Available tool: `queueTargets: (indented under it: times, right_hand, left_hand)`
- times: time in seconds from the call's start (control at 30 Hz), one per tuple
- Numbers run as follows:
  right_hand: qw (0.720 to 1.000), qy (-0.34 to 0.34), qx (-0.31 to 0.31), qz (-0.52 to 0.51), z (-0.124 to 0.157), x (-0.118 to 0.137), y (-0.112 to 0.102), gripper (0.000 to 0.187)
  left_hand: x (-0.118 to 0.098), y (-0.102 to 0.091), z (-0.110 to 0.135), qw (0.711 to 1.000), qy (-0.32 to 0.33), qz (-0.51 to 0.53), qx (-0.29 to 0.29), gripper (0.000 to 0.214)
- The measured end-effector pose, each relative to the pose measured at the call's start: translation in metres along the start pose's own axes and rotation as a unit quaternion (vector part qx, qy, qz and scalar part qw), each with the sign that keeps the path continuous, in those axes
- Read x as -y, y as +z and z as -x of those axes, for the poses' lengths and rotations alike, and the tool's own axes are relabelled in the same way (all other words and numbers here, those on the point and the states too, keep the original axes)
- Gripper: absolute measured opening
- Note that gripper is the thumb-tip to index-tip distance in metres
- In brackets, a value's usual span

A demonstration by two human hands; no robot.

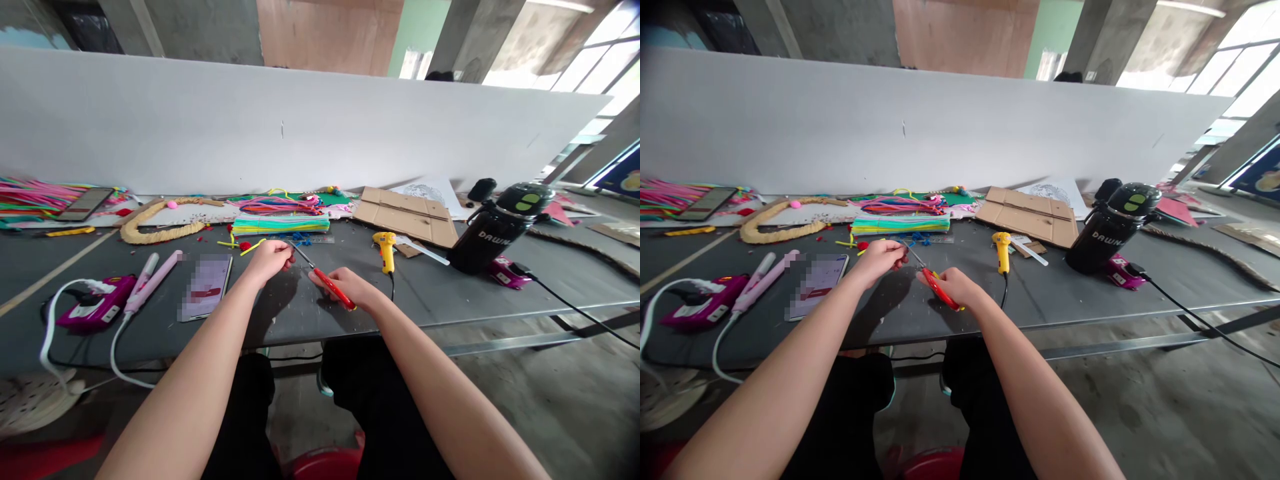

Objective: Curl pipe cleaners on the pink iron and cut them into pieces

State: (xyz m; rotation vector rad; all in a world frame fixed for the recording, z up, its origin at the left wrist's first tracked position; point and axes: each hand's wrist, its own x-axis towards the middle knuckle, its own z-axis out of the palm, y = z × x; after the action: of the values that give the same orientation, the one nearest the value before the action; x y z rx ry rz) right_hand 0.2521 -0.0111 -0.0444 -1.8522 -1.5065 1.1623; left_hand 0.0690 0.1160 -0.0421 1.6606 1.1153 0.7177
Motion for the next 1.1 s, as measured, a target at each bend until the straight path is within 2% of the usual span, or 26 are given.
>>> queueTargets:
  times: [0.47,0.83,1.1]
  right_hand:
    - [1.000,-0.009,-0.001,0.004,-0.002,-0.004,0.001,0.064]
    - [1.000,0.000,-0.019,0.021,0.003,0.004,0.000,0.061]
    - [0.999,0.024,0.002,-0.036,0.000,0.007,-0.006,0.063]
  left_hand:
    - [0.001,0.001,-0.002,1.000,0.016,0.011,0.000,0.017]
    - [0.000,0.003,-0.002,1.000,0.003,0.016,0.001,0.015]
    - [0.002,0.003,-0.001,0.999,-0.001,-0.047,-0.004,0.022]
